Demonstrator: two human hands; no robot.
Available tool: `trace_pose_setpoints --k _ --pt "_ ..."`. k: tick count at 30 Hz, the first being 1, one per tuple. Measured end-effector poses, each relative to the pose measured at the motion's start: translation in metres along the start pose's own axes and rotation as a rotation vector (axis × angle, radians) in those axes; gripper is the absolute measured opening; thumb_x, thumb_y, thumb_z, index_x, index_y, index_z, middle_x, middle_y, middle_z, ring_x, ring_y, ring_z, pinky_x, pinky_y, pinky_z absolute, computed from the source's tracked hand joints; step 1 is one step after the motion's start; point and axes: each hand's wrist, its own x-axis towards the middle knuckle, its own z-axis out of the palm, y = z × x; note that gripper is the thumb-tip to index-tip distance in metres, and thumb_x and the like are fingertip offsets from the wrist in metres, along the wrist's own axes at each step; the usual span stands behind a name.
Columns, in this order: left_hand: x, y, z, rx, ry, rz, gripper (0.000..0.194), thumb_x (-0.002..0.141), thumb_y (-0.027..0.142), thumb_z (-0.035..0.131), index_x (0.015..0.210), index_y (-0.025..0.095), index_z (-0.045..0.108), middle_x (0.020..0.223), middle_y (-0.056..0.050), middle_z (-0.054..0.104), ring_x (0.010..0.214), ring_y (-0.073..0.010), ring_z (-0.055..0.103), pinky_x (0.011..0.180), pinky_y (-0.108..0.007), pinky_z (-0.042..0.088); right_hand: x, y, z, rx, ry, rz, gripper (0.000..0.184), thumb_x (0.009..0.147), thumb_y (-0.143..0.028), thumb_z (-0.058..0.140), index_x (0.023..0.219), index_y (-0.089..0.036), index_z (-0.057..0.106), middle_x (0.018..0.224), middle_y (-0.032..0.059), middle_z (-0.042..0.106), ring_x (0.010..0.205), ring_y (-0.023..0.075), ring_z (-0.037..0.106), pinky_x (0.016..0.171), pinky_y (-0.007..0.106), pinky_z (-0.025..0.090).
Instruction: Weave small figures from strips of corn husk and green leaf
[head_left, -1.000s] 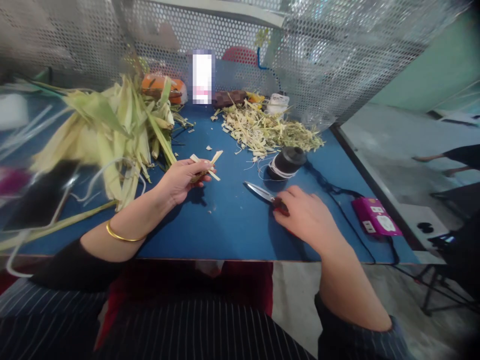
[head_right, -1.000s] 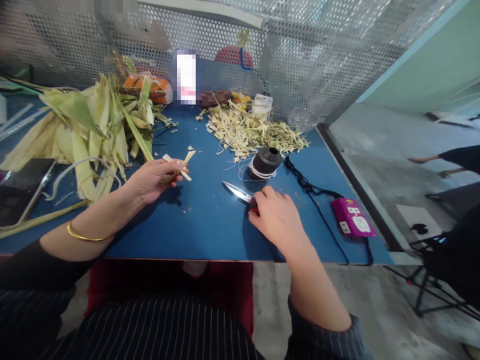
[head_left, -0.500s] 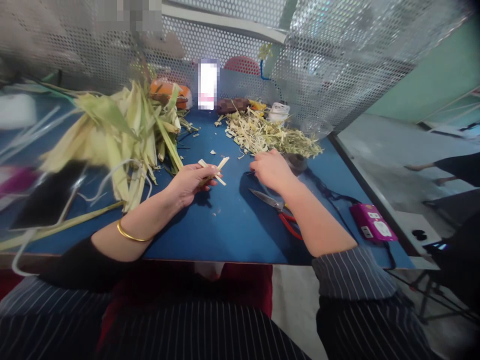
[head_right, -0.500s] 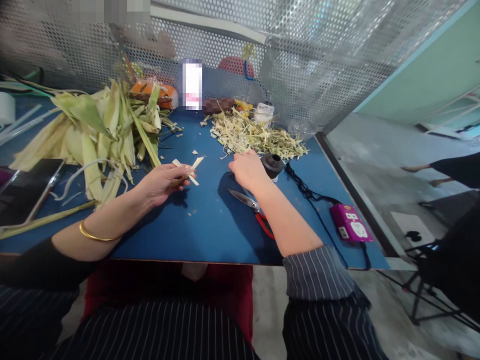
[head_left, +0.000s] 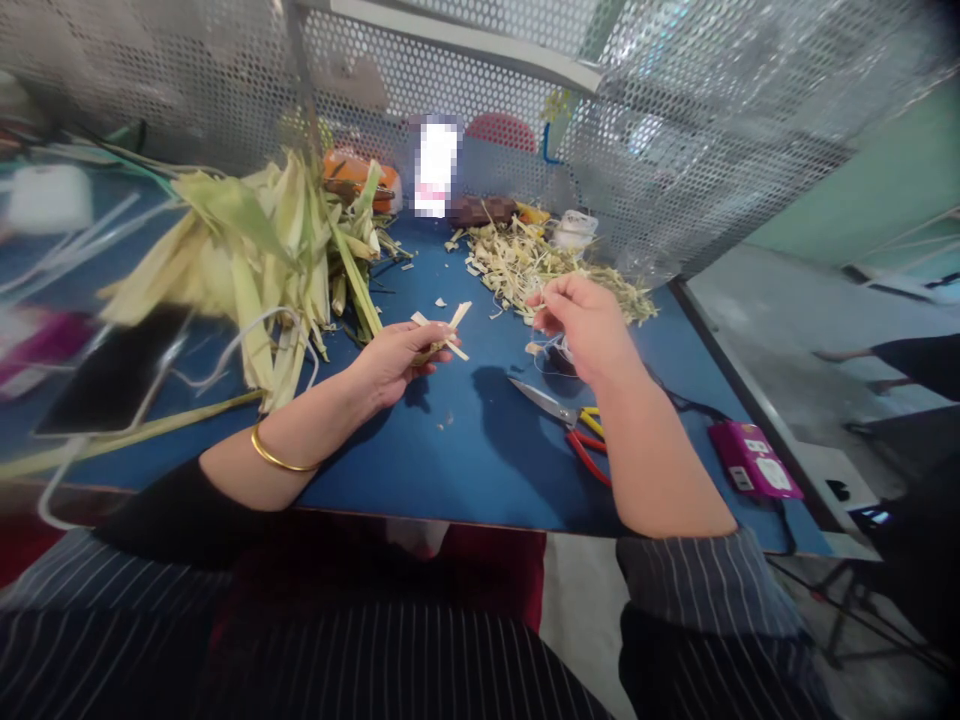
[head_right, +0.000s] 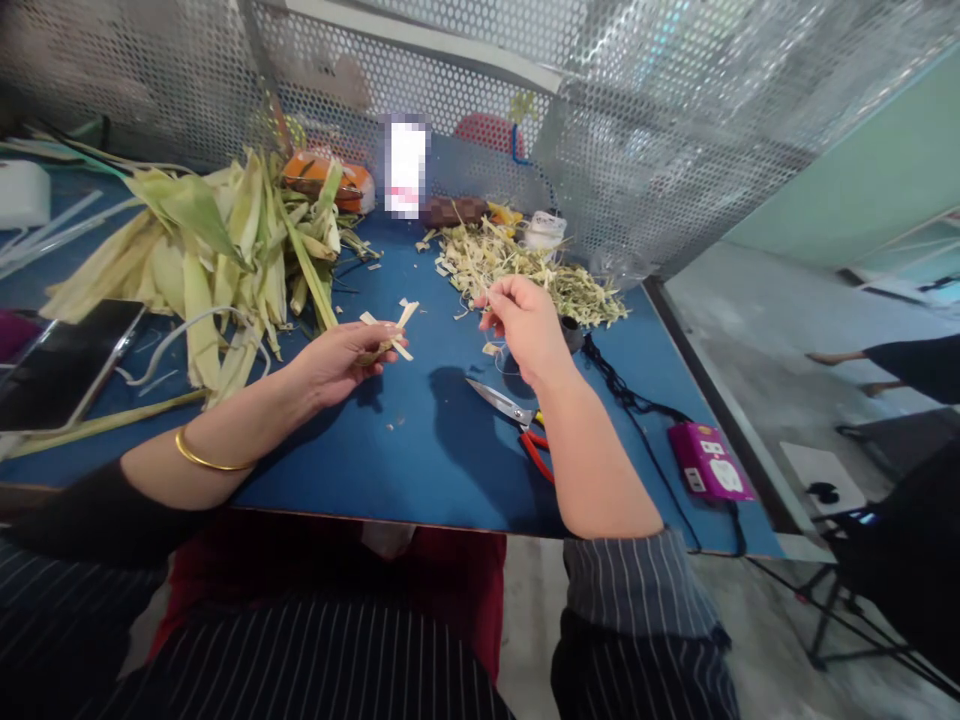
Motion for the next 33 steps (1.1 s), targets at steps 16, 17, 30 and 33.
trace_pose_setpoints --k 16,17,30,33 --pt "-0.003 0.004 0.002 0.089 -0.051 0.12 0.024 0.068 0.029 0.073 0.086 0.013 0.071 0.087 -0.006 0.069 0.058 -0.0058 0.057 0.048 -0.016 0.04 -0.018 0.015 0.028 -0.103 -0.032 -0.116 0.008 0.081 -0.025 0.053 0.074 -0.02 0.054 0.056 -0.0041 0.052 0.051 0.0105 0.051 0.057 0.027 0.042" --pt "-0.004 0.004 0.002 0.115 -0.066 0.14 0.025 0.068 0.029 0.073 0.088 0.013 0.071 0.08 -0.005 0.068 0.056 -0.0058 0.056 0.049 -0.016 0.04 -0.018 0.016 0.029 -0.12 -0.049 -0.099 0.008 0.081 -0.024 0.052 0.074 -0.02 0.054 0.056 -0.0041 0.052 0.05 0.0107 0.051 0.057 0.027 0.042" --pt "-0.002 -0.003 0.002 0.284 -0.25 0.038 0.021 0.064 0.029 0.076 0.077 0.012 0.071 0.069 -0.006 0.067 0.058 -0.011 0.06 0.06 -0.023 0.051 -0.026 0.017 0.042 -0.033 -0.407 -0.005 0.005 0.078 -0.019 0.052 0.078 -0.019 0.057 0.067 -0.001 0.06 0.052 0.0094 0.054 0.055 0.025 0.044" --pt "0.0 0.001 0.001 0.138 -0.156 0.041 0.019 0.064 0.026 0.076 0.074 0.011 0.071 0.071 -0.005 0.068 0.059 -0.0095 0.06 0.061 -0.02 0.051 -0.022 0.02 0.039 -0.03 -0.404 -0.026 0.009 0.081 -0.026 0.055 0.083 -0.019 0.059 0.067 -0.001 0.059 0.053 0.0089 0.054 0.055 0.025 0.045"
